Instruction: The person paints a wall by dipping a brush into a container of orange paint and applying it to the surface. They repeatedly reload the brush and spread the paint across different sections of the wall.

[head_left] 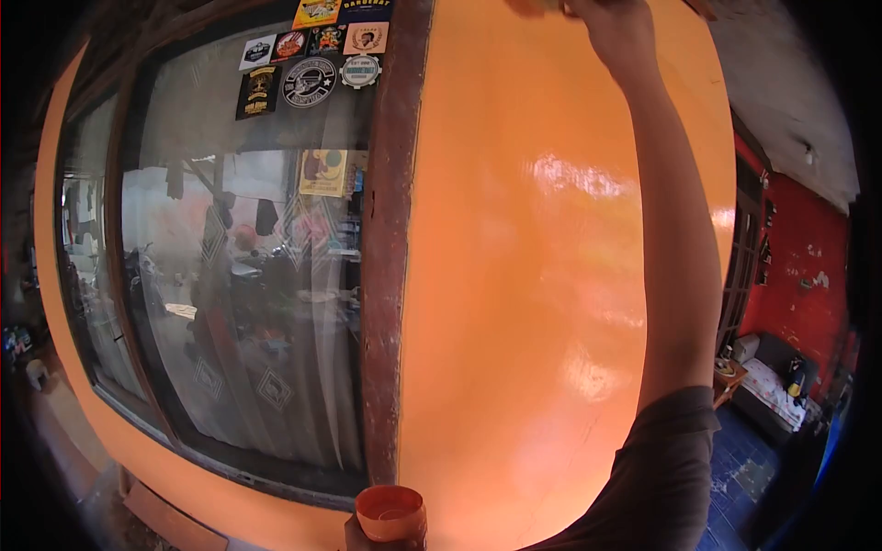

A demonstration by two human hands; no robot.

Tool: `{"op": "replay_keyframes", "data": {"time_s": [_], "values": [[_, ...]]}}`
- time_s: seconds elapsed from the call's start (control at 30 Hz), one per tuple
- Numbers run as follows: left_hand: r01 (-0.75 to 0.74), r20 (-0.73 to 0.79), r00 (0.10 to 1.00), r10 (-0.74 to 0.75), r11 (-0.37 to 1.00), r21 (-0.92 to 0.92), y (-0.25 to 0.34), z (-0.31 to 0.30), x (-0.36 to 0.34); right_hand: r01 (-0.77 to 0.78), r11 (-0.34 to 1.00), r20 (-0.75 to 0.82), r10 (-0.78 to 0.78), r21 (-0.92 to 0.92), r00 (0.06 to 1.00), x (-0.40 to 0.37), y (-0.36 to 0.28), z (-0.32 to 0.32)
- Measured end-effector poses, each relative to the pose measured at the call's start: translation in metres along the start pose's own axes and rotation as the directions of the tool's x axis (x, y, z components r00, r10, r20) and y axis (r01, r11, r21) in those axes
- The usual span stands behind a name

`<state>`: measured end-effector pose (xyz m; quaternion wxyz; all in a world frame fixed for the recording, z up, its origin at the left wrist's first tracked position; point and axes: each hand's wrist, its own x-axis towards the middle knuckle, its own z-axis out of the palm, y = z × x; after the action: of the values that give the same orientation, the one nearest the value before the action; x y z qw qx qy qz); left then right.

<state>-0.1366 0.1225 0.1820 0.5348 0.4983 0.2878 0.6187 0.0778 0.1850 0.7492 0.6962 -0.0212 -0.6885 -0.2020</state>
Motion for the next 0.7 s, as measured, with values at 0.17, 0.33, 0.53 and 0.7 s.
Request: {"op": "replay_keyframes", "data": {"time_s": [0.17, 0.33, 0.53, 0.7], "values": [[-0.064, -0.026, 0.998, 0.064, 0.998, -0.004, 0.023, 0.005, 0.018, 0.308, 0.945, 0.060, -0.303, -0.108, 0.951, 0.074, 0.040, 0.045], [-0.047, -0.114, 0.992, 0.054, 0.997, 0.060, 0.022, -0.013, 0.039, 0.393, 0.914, 0.152, -0.404, 0.097, 0.902, 0.114, 0.091, 0.081], [-0.023, -0.145, 0.989, 0.036, 0.996, 0.087, 0.025, -0.020, 0.058, 0.516, 0.701, 0.167, -0.505, -0.493, 0.847, 0.075, 0.099, 0.090], [-0.006, -0.127, 0.992, 0.018, 0.996, 0.091, 0.017, -0.025, 0.070, 0.578, 0.590, 0.377, -0.438, -0.565, 0.816, 0.027, 0.083, 0.074]]}}
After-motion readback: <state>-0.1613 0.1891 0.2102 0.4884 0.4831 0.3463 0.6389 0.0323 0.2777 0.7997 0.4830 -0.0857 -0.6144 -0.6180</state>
